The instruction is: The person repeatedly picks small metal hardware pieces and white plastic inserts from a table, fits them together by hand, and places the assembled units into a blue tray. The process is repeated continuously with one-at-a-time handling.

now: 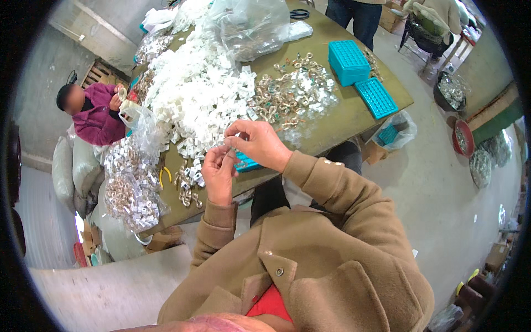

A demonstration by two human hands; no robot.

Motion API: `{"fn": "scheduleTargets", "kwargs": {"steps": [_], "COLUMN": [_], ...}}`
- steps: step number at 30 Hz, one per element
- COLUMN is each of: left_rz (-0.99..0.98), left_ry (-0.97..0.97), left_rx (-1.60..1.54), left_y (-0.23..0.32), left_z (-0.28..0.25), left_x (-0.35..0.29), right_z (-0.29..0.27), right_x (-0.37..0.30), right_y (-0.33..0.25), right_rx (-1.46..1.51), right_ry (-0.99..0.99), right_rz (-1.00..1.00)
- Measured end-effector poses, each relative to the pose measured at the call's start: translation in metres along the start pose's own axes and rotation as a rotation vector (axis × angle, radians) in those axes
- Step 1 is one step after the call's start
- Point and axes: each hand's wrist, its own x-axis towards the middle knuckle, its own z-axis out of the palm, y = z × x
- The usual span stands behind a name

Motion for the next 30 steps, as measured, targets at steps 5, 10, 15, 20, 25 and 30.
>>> {"fn": "scheduleTargets", "kwargs": {"steps": [5,10,15,20,25,30], "left_rz": [0.028,-0.233,-0.549,-0.56,-0.444,-0.512], "left_ry": [0.005,-0.013,-0.158,-0.272,-0.216,-0.271], "left_rx": [-0.151,-0.316,-0.742,-0.75,-0.653,-0.81], "left_y": [-0.002,-0.007,-0.014,-0.007,-0.004,-0.014], "left_z": [0.007,0.009,-0.009,-0.02,-0.018,-0.016], "left_x": [-0.011,-0.013,-0.012,-0.017,-0.021,-0.024], "right_z": [0.005,0.008,-0.004,-0.023,-0.022,-0.009], "right_x": [-0.019,-0.031,-0.038,-0.033,-0.034,-0.04], "right_y": [0.007,0.016,0.019,0.008,0.0,0.003], "right_rx": [-0.102,0.016,0.141,-0.044,-0.025,-0.074], "right_ry": [0.108,0.117,-0.049,-0.183,-0.139,-0.159], "right_rz": [0.006,0.047,0.125,-0.086,0.012,0.088]}}
